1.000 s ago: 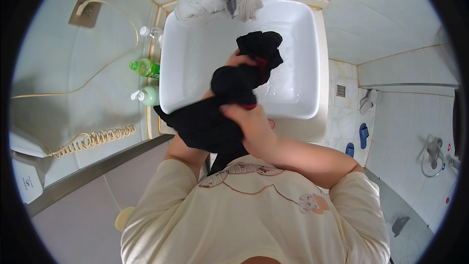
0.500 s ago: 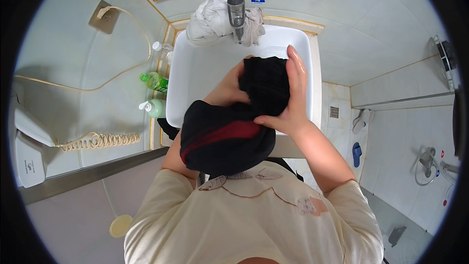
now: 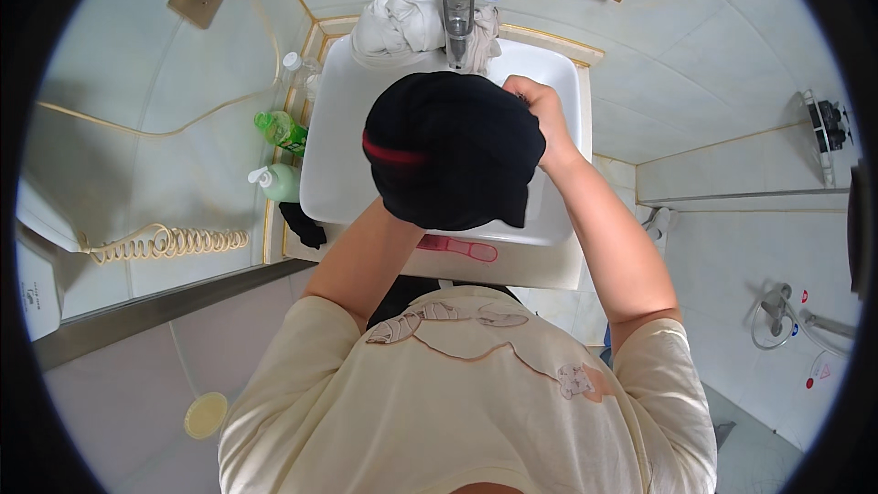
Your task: The person hand washes a black garment with red trim in a bathroom sink, rinses it, wrings it out, and hangs it on a hanger. Then the person washes a white garment in the same sink, applies detergent, and wrings it out.
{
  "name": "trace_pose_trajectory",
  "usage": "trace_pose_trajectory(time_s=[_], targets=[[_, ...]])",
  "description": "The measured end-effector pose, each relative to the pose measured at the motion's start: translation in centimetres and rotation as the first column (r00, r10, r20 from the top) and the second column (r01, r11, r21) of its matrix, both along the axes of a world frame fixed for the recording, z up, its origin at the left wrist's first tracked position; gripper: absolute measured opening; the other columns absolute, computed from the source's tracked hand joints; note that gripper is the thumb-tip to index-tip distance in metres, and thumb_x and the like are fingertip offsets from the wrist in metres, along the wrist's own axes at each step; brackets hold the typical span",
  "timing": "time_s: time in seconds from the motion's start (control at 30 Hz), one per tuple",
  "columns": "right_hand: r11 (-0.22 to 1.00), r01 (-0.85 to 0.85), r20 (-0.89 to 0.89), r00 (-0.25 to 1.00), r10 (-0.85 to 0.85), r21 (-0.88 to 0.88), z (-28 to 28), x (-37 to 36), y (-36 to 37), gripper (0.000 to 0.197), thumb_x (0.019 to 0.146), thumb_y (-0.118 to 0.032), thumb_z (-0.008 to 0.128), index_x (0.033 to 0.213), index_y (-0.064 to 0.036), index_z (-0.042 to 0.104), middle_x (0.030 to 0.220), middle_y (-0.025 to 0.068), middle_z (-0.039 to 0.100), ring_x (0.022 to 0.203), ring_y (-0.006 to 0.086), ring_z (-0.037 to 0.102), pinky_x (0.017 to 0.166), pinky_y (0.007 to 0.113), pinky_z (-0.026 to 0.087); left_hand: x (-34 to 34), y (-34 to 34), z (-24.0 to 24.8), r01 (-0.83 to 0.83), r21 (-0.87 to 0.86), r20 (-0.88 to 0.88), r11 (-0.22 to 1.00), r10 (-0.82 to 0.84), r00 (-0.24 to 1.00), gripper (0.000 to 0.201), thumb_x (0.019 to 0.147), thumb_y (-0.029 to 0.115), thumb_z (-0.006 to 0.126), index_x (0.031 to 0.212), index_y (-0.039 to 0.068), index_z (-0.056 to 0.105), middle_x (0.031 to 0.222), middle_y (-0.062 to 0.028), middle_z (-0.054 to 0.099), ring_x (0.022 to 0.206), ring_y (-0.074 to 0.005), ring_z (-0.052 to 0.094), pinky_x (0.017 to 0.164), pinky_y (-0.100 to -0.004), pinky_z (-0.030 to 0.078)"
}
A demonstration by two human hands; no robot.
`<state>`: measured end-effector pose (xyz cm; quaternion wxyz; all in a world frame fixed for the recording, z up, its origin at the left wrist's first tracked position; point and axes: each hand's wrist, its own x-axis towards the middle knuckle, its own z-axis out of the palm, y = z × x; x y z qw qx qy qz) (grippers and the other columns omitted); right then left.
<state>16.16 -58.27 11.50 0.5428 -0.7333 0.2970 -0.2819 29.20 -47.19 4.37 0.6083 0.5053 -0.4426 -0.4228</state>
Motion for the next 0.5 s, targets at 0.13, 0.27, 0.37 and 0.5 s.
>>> trace_pose_trajectory(time_s=[0.13,0.27,0.37,0.5], targets=[[0.98,-0.021,0.108,0.994,0.0,0.2,-2.2,0.4,-0.9,0.015,0.076,-0.006,0.068,0.069,-0.0026,0.056,0.063,-0.0044,0.052,0.062,0.0042,0.043,0.056,0.023,0.04,-0.2,-0.3,-0.9,-0.088,-0.037,0.013,0.995,0.088,0.996,0.051,0.079,0.028,0.072,0.12,0.005,0.054,0.118,-0.0072,0.058,0.11,-0.0174,0.055,0.095,-0.0336,0.043],[1.0,-0.017,0.008,1.0,0.017,0.006,-2.6,0.0,-0.1,0.013,0.076,-0.006,0.068,0.085,-0.0025,0.06,0.075,-0.0007,0.059,0.071,0.0094,0.051,0.064,0.026,0.044,0.4,0.1,-0.5,-0.103,-0.042,0.05,0.994,0.105,0.993,0.048,0.079,0.026,0.072,0.118,0.005,0.055,0.116,-0.0066,0.059,0.107,-0.017,0.056,0.093,-0.0332,0.044],[0.819,-0.038,-0.239,0.963,-0.123,-0.573,-0.5,-2.0,1.2,0.034,0.075,-0.012,0.071,0.106,-0.0078,0.059,0.103,0.007,0.063,0.09,0.022,0.059,0.08,0.035,0.047,0.5,1.1,1.8,-0.092,-0.058,0.126,0.994,0.099,0.987,0.046,0.079,0.025,0.072,0.117,0.005,0.056,0.114,-0.0061,0.06,0.105,-0.0167,0.057,0.091,-0.0329,0.045],[0.324,-0.145,-0.107,0.986,0.13,-0.935,4.9,-5.3,0.2,0.054,0.077,-0.013,0.069,0.126,-0.0243,0.05,0.132,0.0049,0.052,0.119,0.027,0.05,0.101,0.044,0.04,0.2,2.6,6.4,0.038,-0.13,0.397,0.991,0.017,0.918,0.043,0.079,0.024,0.072,0.115,0.005,0.057,0.112,-0.0054,0.061,0.103,-0.0162,0.058,0.089,-0.0325,0.046]])
